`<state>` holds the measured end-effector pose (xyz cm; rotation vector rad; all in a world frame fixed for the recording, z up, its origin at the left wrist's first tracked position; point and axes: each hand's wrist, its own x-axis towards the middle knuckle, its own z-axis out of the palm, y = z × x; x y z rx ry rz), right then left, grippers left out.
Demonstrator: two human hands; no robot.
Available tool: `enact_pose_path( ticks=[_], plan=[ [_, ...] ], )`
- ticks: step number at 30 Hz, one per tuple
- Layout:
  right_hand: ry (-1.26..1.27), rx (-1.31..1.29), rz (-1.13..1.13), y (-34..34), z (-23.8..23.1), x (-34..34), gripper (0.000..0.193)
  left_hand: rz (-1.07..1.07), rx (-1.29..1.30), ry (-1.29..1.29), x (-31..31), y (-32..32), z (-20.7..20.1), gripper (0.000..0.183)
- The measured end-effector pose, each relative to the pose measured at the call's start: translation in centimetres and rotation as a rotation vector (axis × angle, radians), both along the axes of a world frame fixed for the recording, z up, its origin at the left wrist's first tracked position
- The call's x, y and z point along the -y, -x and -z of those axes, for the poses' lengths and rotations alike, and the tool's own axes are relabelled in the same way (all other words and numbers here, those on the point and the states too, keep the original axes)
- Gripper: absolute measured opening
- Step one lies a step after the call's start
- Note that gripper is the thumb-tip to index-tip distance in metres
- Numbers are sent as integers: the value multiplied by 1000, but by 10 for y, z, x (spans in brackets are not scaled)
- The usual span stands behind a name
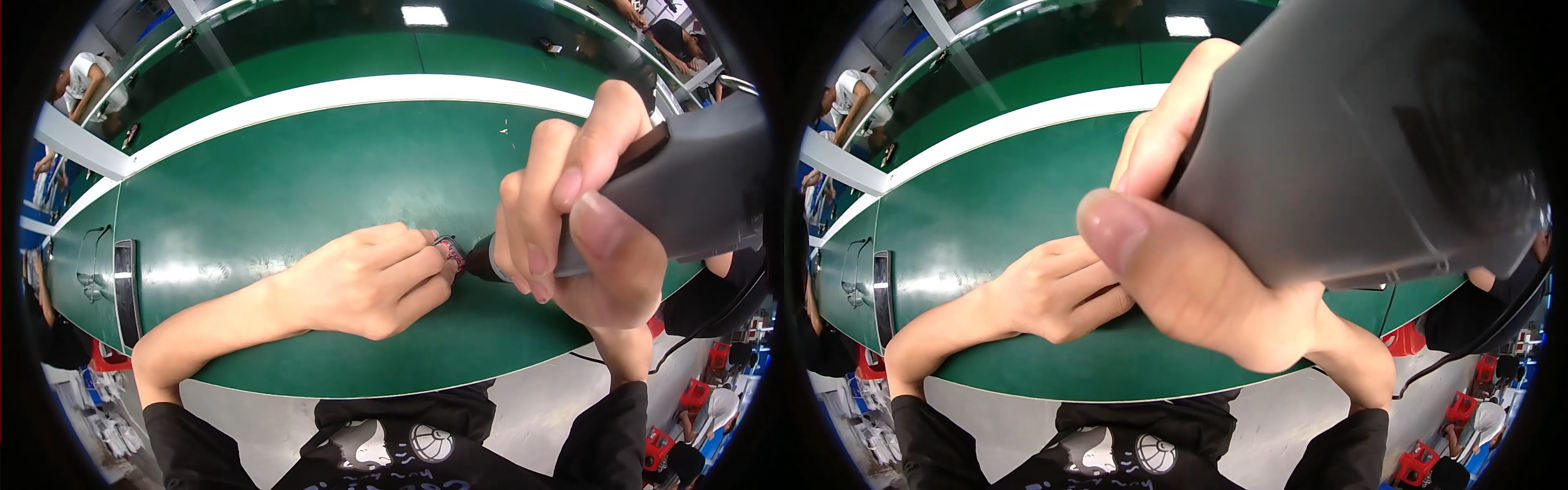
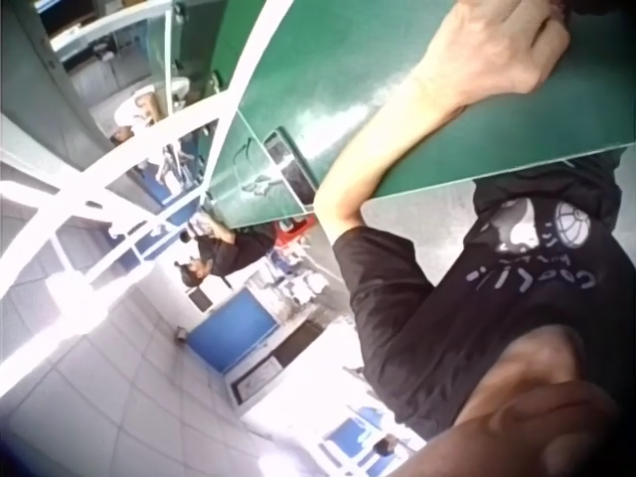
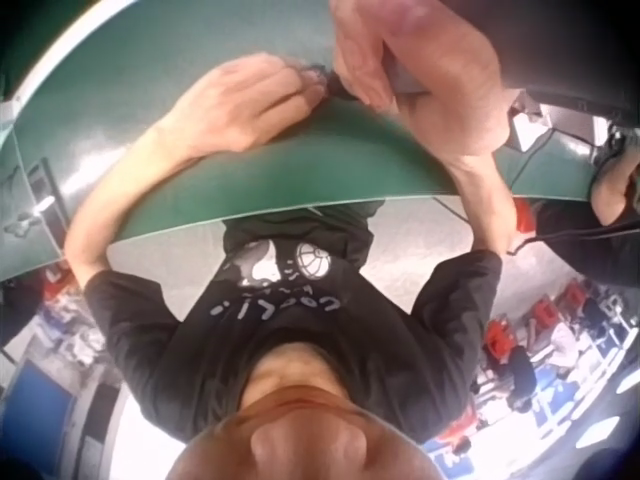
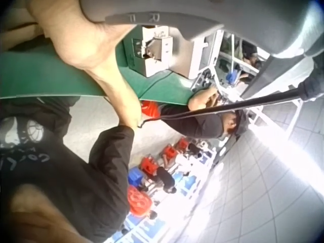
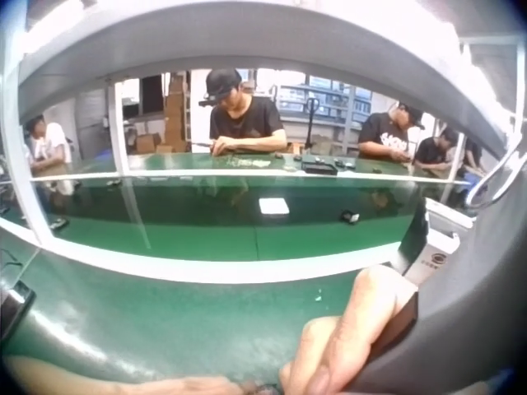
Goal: Assembling small electronic components using an electric screwdriver at a factory workstation.
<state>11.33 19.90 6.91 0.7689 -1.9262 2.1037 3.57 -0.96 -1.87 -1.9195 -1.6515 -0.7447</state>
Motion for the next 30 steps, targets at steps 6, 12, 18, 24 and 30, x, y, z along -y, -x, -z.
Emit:
enact_pose_path(
  ticks=[6,12,18,24,30],
  plan=[
    [18,-24,-20,11,2,9,15,-22,49,-22,4,-2,5,11],
    [51,59,-12,10,5,14,20,-36,60,83,11,-8,11,15],
    [167,68,-42,5,8,7,20,-79,26,164,9,-14,7,12],
    [53,63,-100,6,8,6,22,-114,-59,31,0,-13,11,14],
    [130,54,-117,6,14,4,23,-111,-25,99,-1,-13,5,13]
  ],
)
